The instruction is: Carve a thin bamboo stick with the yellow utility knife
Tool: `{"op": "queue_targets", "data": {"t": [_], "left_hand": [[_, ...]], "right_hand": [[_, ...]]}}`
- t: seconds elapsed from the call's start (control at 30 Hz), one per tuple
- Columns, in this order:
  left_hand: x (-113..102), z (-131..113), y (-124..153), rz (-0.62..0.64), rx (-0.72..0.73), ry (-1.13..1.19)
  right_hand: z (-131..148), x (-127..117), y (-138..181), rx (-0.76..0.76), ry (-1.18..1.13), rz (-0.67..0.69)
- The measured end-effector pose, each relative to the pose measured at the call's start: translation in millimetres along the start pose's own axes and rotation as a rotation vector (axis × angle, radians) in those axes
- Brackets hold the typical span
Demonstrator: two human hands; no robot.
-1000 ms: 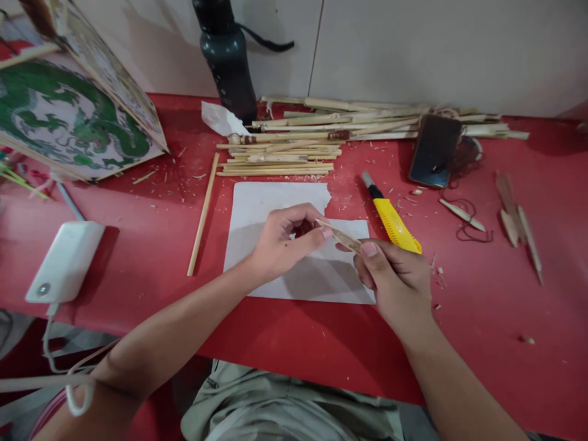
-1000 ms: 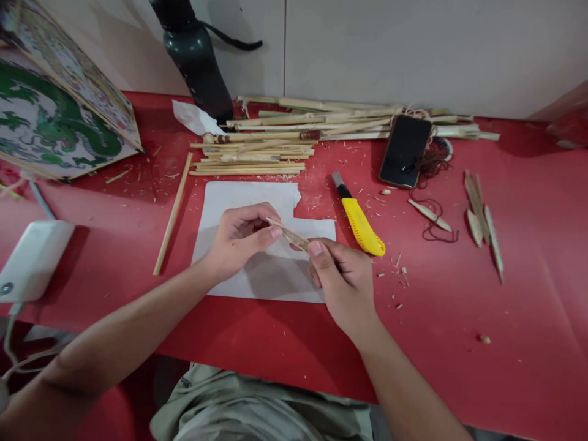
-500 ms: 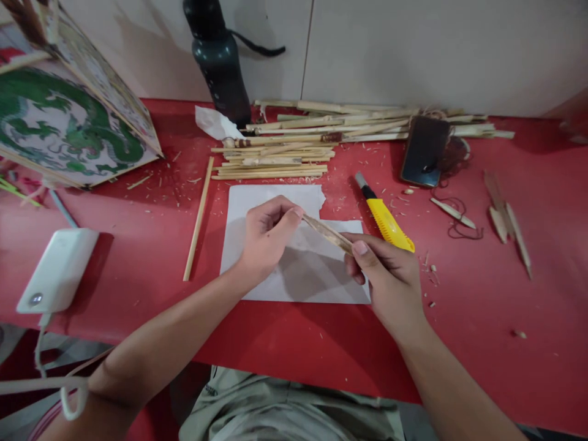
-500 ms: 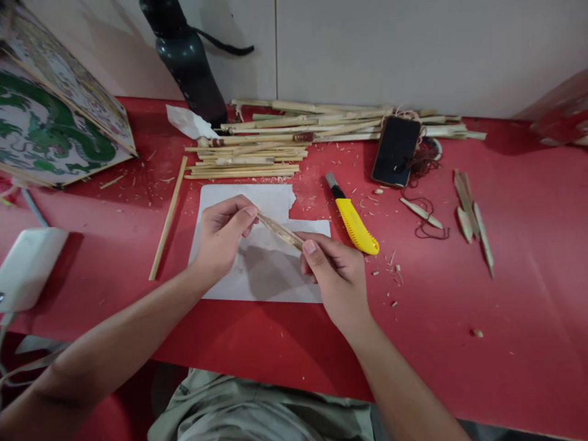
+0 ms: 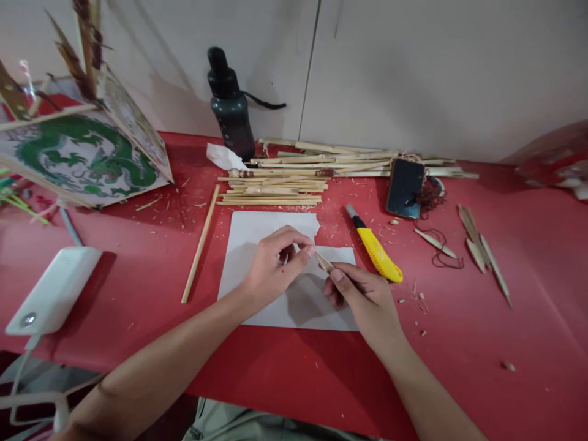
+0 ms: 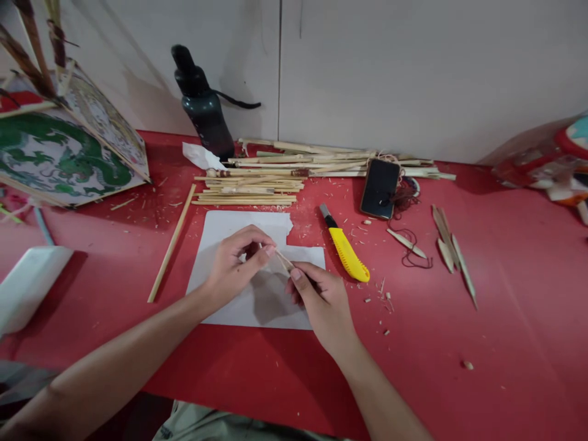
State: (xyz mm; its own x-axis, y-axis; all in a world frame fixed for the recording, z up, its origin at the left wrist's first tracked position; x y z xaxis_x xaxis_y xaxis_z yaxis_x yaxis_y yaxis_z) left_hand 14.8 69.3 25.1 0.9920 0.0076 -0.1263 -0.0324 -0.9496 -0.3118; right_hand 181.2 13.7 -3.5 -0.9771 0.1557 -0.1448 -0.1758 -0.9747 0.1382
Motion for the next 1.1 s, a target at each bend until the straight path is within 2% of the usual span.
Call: {"op": "queue_targets", "data": {"t": [0.1,0.47,0.77,1.1], "left_hand": [[-2.6,-1.0,-1.0,-0.014,0.01,-0.006],[3.2,-6.6,1.9,0.054,0.084,0.037],[3.4,-15.1,6.2,0.071,0.239,0.03],[3.9,-14.7,5.0,0.063,0.217,-0.01]], "right_hand": [[0.4,0.4,-0.9,0.009,-0.022,-0.013],[-1.4,-1.0,-0.5,0.074,-0.15,-0.027],[-3.0,-2.8,1.6,0.077,-0.162,-0.034],[-9.3,-0.8,1.3,0.105,-0.236,-0.018]]}}
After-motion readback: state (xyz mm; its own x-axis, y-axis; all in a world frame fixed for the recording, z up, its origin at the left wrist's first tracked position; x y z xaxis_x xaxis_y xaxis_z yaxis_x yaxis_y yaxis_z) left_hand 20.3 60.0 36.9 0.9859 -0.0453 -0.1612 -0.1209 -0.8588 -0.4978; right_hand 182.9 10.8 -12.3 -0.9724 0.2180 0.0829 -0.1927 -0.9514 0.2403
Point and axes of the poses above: each hand's wrist, its own y-axis away from the middle knuckle, its own x-axis out of the palm, z = x × y, the point moved 8 cm from there along -y, towards the middle knuckle, and after that the axes turned 12 degrees about -z, right-handed, at the moved point
